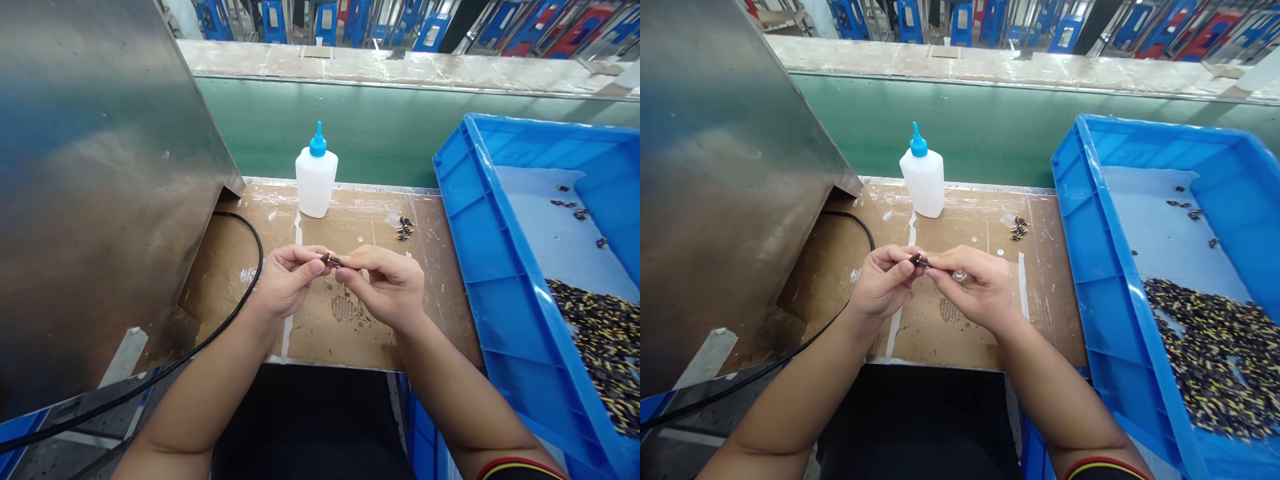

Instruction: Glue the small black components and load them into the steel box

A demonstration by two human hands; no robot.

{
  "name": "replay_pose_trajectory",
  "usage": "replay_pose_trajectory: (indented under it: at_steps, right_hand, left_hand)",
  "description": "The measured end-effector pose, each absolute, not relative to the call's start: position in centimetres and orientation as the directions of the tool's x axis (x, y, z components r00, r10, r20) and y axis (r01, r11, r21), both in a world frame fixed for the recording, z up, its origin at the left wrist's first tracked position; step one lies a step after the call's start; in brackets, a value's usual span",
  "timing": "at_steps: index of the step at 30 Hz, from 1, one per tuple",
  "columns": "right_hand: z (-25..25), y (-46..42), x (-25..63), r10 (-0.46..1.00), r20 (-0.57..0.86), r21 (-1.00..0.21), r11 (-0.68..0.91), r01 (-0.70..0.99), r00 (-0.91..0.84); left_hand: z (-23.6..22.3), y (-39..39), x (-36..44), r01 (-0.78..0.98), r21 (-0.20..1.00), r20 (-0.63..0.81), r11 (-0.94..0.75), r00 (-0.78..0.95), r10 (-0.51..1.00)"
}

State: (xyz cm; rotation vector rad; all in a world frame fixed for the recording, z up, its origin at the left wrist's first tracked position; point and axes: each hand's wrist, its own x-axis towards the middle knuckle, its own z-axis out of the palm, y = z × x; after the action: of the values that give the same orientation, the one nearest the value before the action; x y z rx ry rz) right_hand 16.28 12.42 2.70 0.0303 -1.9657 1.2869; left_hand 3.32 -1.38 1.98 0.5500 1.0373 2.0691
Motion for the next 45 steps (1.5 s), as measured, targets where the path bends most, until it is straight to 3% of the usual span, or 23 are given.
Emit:
replay_pose_trajectory:
  at_steps: [24,31,38,45]
  right_hand:
    - [3.4,12.8,16.2,0.311,0.643,-0.721,0.554,-0.416,-0.7]
    - [3.5,12.8,16.3,0.276,0.694,-0.627,0.685,-0.37,-0.665]
    - [2.9,13.1,15.8,0.226,0.761,-0.529,0.759,-0.379,-0.608]
    - [2.8,13.9,15.5,0.207,0.802,-0.426,0.856,-0.294,-0.56]
  left_hand:
    - [1.0,-1.2,3.1,-0.337,0.857,0.087,-0.39,-0.65,0.755]
    - [1.1,-1.4,3.5,-0.076,0.927,0.203,-0.367,-0.722,0.662]
    - [0.9,-1.3,4.1,0.16,0.899,0.386,-0.407,-0.729,0.566]
    - [0.3,-0.9,4.8,0.183,0.929,0.344,-0.323,-0.754,0.56]
